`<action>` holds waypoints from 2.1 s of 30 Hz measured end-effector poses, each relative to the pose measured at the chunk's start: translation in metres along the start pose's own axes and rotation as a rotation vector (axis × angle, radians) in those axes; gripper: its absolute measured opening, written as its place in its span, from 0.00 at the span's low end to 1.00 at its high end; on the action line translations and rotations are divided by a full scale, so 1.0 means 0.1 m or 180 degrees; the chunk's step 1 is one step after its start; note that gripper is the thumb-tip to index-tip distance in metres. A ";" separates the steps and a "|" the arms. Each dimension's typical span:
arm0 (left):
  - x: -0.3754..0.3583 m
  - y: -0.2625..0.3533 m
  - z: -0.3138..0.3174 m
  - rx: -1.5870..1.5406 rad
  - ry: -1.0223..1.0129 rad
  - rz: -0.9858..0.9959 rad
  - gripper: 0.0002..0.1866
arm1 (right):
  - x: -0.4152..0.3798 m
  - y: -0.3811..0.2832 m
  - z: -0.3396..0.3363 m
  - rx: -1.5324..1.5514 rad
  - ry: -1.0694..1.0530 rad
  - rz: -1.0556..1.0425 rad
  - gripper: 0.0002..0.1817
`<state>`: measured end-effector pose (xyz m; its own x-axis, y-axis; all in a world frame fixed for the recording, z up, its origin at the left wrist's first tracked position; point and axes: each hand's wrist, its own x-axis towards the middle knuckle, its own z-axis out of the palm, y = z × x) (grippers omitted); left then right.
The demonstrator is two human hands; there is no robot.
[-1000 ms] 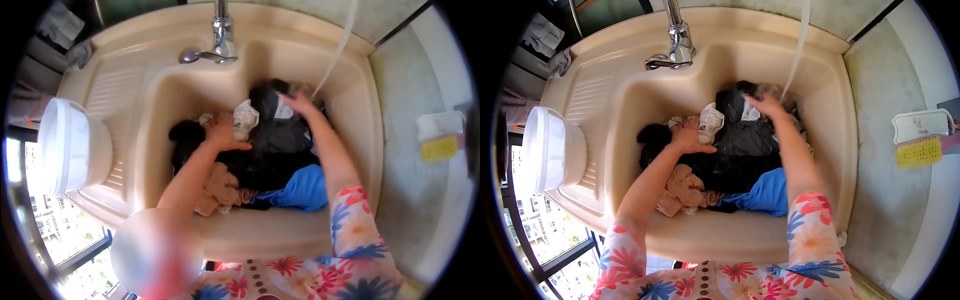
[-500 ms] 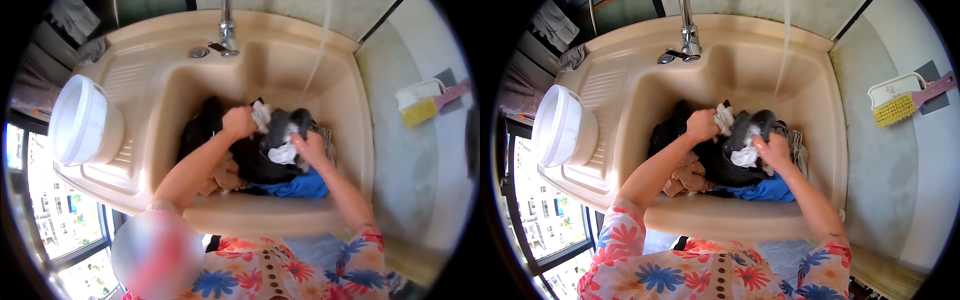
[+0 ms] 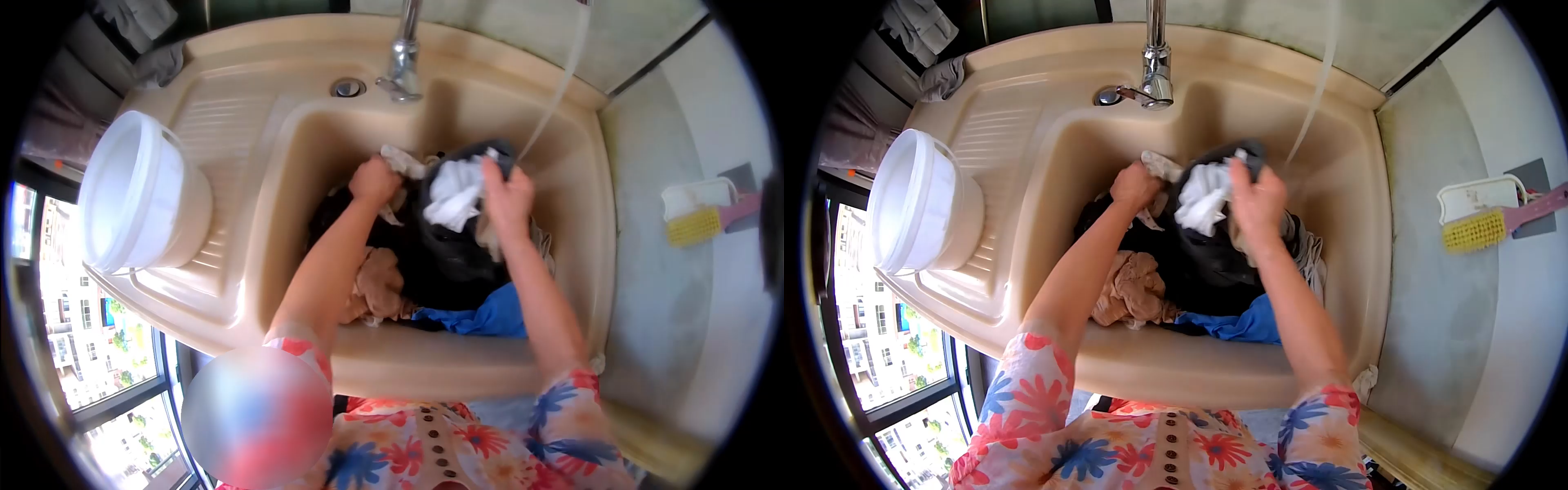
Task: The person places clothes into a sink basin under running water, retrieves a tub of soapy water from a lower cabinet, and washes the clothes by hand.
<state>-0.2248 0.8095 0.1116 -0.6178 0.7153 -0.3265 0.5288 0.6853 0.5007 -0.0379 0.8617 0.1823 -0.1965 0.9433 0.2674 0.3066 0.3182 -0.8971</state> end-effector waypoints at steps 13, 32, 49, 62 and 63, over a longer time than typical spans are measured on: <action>-0.22 -0.57 0.04 0.1654 -0.1135 0.0624 0.37 | -0.32 0.84 1.50 -0.2806 -0.1579 -0.1721 0.06; -1.26 0.18 0.82 0.0042 -0.0711 0.3856 0.35 | -1.21 0.67 -1.09 -0.2763 -0.2421 -0.0934 0.21; -0.76 -0.01 -0.07 0.1659 -0.0576 0.2281 0.53 | 0.99 2.13 0.11 -0.2536 -0.1526 0.1003 0.21; -0.61 -0.61 0.15 0.1053 -0.0751 0.1093 0.43 | -0.03 0.94 0.46 -0.2168 -0.2703 -0.0606 0.20; -0.68 -0.58 0.13 0.1082 -0.0782 0.1155 0.41 | -0.11 0.85 0.30 -0.2051 -0.2558 -0.0669 0.19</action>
<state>-0.2061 0.7233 0.0942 -0.2286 0.8966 -0.3792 0.8657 0.3654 0.3421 -0.0380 0.8751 0.0923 -0.7910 0.5984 -0.1277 0.5859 0.6807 -0.4397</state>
